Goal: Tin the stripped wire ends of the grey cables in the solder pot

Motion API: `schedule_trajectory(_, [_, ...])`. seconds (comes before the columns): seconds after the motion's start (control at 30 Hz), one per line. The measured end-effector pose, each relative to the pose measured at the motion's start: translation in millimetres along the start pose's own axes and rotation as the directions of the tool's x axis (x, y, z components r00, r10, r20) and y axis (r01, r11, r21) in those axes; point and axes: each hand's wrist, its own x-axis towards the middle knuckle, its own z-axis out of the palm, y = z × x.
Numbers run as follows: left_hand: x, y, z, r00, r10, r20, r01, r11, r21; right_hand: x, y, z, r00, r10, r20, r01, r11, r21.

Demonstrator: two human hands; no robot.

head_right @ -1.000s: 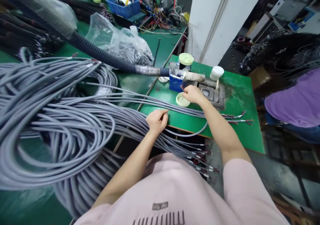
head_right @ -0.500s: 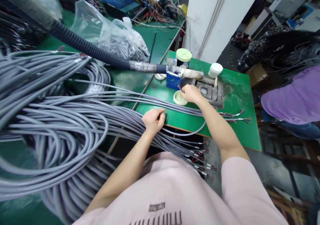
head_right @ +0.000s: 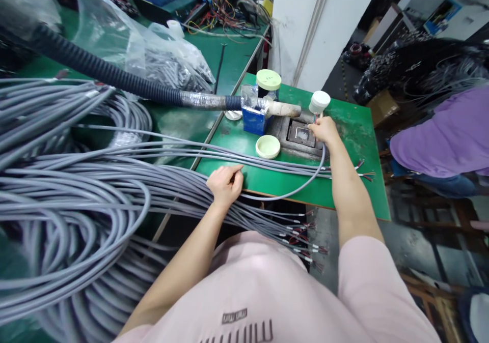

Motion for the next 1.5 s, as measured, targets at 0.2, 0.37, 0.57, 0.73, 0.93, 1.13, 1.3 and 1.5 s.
schedule_trajectory(0.2, [-0.5, -1.3, 0.5, 1.0, 0.023, -0.005, -0.023, 0.999, 0.022, 11.7, 7.8, 13.7, 0.998, 0.049, 0.033, -0.046, 0.994, -0.098])
schedule_trajectory(0.37, [0.4, -0.7, -0.4, 1.0, 0.022, -0.001, -0.022, 0.999, 0.024, 14.9, 9.5, 18.6, 0.996, 0.063, 0.061, -0.056, 0.992, -0.114])
schedule_trajectory(0.57, [1.2, 0.4, -1.6, 1.0, 0.03, -0.005, -0.029, 0.999, 0.038, 14.7, 11.4, 23.1, 0.993, 0.076, 0.093, -0.066, 0.992, -0.104])
schedule_trajectory(0.73, [0.7, -0.1, -1.1, 0.999, 0.04, -0.02, -0.04, 0.999, 0.021, 14.9, 11.2, 24.6, 0.991, 0.094, 0.091, -0.086, 0.993, -0.086])
schedule_trajectory(0.93, [1.8, 0.8, -1.7, 0.999, 0.036, -0.015, -0.035, 0.999, 0.025, 10.1, 5.6, 18.5, 0.992, 0.105, 0.075, -0.102, 0.994, -0.044])
schedule_trajectory(1.13, [-0.2, -0.8, 0.1, 0.999, 0.037, -0.007, -0.037, 0.999, 0.038, -40.2, -6.6, -14.6, 0.999, 0.014, 0.037, -0.021, 0.982, 0.186])
schedule_trajectory(1.3, [2.9, -0.7, -2.9, 0.997, -0.064, 0.035, 0.065, 0.997, -0.031, -126.2, -17.9, -36.3, 0.995, -0.104, 0.008, 0.087, 0.871, 0.484])
schedule_trajectory(1.5, [3.6, 66.4, -4.1, 0.871, -0.347, 0.347, 0.489, 0.553, -0.674, -208.9, -30.7, -14.0, 0.989, -0.144, -0.031, 0.129, 0.747, 0.652])
